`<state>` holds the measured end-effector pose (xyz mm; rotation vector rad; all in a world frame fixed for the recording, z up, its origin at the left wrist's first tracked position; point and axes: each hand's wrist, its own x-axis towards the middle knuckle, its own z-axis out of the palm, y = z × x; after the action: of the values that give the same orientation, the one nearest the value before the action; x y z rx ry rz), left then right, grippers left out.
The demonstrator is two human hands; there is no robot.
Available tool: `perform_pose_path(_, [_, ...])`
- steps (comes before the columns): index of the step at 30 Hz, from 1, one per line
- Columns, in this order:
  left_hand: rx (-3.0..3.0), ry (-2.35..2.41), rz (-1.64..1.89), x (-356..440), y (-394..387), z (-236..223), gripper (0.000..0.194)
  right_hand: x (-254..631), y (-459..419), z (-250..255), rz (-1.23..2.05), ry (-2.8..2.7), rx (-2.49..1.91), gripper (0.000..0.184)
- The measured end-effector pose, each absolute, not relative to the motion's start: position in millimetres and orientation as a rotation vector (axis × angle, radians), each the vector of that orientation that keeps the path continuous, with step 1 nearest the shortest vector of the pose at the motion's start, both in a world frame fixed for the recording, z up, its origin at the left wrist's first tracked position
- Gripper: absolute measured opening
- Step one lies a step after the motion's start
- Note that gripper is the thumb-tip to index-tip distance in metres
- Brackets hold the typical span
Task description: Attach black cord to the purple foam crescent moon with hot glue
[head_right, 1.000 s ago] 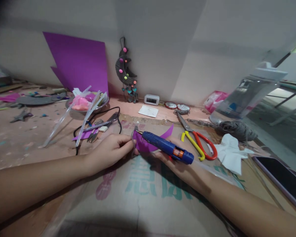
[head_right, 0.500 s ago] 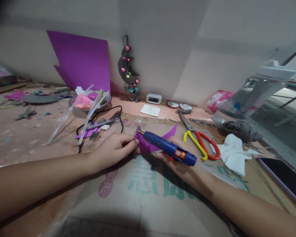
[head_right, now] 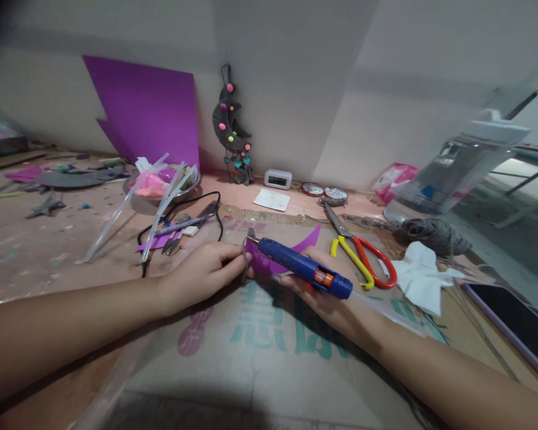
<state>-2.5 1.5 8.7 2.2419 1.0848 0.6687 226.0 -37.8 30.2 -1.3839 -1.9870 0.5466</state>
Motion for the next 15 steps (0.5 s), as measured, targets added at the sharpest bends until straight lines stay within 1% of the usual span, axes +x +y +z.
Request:
perform_pose_path(6, [2.246, 1.089, 0.666, -2.7, 1.9, 8.7, 0.034, 227.0, -35.4, 27.1, 0.494, -2.023, -1.44, 0.029])
perform_pose_path(11, [2.249, 1.079, 0.669, -2.2, 1.7, 9.1, 0.034, 231.0, -34.6, 24.5, 0.525, -2.058, -1.389, 0.02])
perform_pose_path(15, [2.252, 1.101, 0.656, -2.4, 2.1, 8.6, 0.034, 233.9, -34.2, 22.5, 0.486, -2.089, -1.371, 0.016])
